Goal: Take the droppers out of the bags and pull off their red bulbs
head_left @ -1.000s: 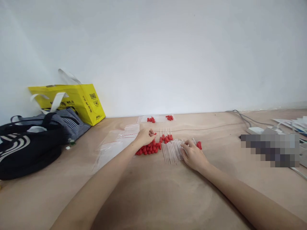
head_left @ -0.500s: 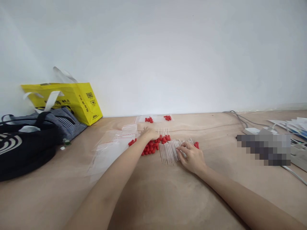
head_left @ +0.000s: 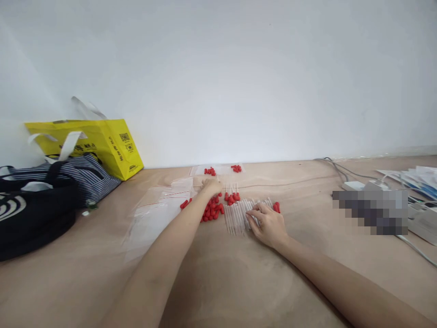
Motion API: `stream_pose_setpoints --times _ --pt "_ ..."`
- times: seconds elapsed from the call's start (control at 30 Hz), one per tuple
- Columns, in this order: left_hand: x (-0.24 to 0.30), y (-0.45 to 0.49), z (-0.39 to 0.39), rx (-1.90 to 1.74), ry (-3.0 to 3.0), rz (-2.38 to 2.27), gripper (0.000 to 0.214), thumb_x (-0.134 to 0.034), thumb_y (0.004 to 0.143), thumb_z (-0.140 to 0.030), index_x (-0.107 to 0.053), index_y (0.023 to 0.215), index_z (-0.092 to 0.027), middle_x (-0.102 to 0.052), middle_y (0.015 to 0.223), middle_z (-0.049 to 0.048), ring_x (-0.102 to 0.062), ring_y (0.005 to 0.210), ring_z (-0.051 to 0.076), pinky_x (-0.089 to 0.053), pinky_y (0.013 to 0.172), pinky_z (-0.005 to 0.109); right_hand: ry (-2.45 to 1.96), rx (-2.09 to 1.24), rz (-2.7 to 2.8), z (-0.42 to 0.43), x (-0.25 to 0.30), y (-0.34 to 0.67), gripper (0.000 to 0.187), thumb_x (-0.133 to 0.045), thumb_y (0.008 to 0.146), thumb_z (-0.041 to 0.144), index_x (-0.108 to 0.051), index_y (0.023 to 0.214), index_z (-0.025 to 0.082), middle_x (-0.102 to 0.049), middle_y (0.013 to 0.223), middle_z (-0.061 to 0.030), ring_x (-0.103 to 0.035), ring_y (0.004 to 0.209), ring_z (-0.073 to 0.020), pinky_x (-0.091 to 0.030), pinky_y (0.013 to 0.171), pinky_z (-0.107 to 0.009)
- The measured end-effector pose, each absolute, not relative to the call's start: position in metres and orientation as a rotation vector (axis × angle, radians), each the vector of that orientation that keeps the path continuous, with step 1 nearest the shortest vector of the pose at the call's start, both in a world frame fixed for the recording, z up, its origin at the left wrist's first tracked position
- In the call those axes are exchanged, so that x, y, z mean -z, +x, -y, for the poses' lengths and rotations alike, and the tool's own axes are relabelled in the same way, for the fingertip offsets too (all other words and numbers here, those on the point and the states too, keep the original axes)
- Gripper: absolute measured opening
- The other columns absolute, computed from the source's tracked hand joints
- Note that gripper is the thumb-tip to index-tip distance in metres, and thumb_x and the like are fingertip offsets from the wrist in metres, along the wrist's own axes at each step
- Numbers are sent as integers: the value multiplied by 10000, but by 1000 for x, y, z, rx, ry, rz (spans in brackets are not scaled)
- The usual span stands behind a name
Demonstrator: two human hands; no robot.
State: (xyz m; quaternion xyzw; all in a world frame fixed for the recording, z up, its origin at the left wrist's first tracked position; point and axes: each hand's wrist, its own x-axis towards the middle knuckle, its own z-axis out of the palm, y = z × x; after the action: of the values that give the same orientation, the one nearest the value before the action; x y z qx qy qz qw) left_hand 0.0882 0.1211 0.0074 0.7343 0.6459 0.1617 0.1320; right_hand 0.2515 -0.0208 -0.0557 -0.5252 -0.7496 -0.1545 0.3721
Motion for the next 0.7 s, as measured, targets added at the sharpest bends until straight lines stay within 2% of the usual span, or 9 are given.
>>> stream_pose_setpoints --times 0.1,0.17,0.27,0.33,0.43,0.57,0.7 --pt "-26 73 -103 -559 2192 -1767 282 -309 885 -247 -555 879 -109 -605 828 76 -571 751 165 -438 657 282 -1324 355 1913 20 56 252 162 -471 782 232 -632 776 227 -582 734 -6 -534 684 -118 -360 567 -222" --pt "-31 59 -77 -612 2263 -1642 317 -237 894 -234 -540 867 -144 -604 738 28 -564 677 131 -424 630 243 -1283 310 1887 19 57 253 173 -455 791 229 -624 826 221 -577 742 -19 -537 699 -129 -388 605 -233" --pt "-19 38 -29 -624 2380 -1471 276 -315 870 -301 -549 789 -179 -573 660 -6 -539 641 128 -411 636 241 -1193 236 1825 20 56 250 258 -439 801 242 -552 1024 178 -568 854 -67 -539 787 -158 -425 681 -269" --pt "-3 26 -1 -699 2557 -1230 254 -319 865 -258 -560 846 -180 -573 759 18 -535 730 141 -410 696 257 -1116 216 1831 21 54 246 352 -445 803 262 -472 1134 146 -547 962 -105 -518 886 -183 -425 746 -305" --pt "19 17 21 -695 2663 -1092 288 -283 851 -156 -511 1027 -167 -522 867 57 -520 756 139 -425 697 257 -990 237 1976 26 49 234 392 -464 803 286 -443 1172 155 -542 1025 -108 -486 950 -200 -394 806 -354" --pt "36 23 23 -772 2675 -984 290 -282 849 -123 -488 1048 -174 -496 855 55 -509 773 138 -438 724 263 -858 304 2184 30 47 219 308 -482 806 287 -516 1100 199 -597 958 -57 -487 928 -187 -322 866 -390" --pt "44 29 20 -980 2551 -1010 210 -354 840 -135 -454 1019 -180 -539 903 49 -531 828 143 -443 748 273 -877 358 2173 26 51 214 248 -483 814 263 -556 1041 196 -628 812 -26 -498 849 -167 -260 884 -403"
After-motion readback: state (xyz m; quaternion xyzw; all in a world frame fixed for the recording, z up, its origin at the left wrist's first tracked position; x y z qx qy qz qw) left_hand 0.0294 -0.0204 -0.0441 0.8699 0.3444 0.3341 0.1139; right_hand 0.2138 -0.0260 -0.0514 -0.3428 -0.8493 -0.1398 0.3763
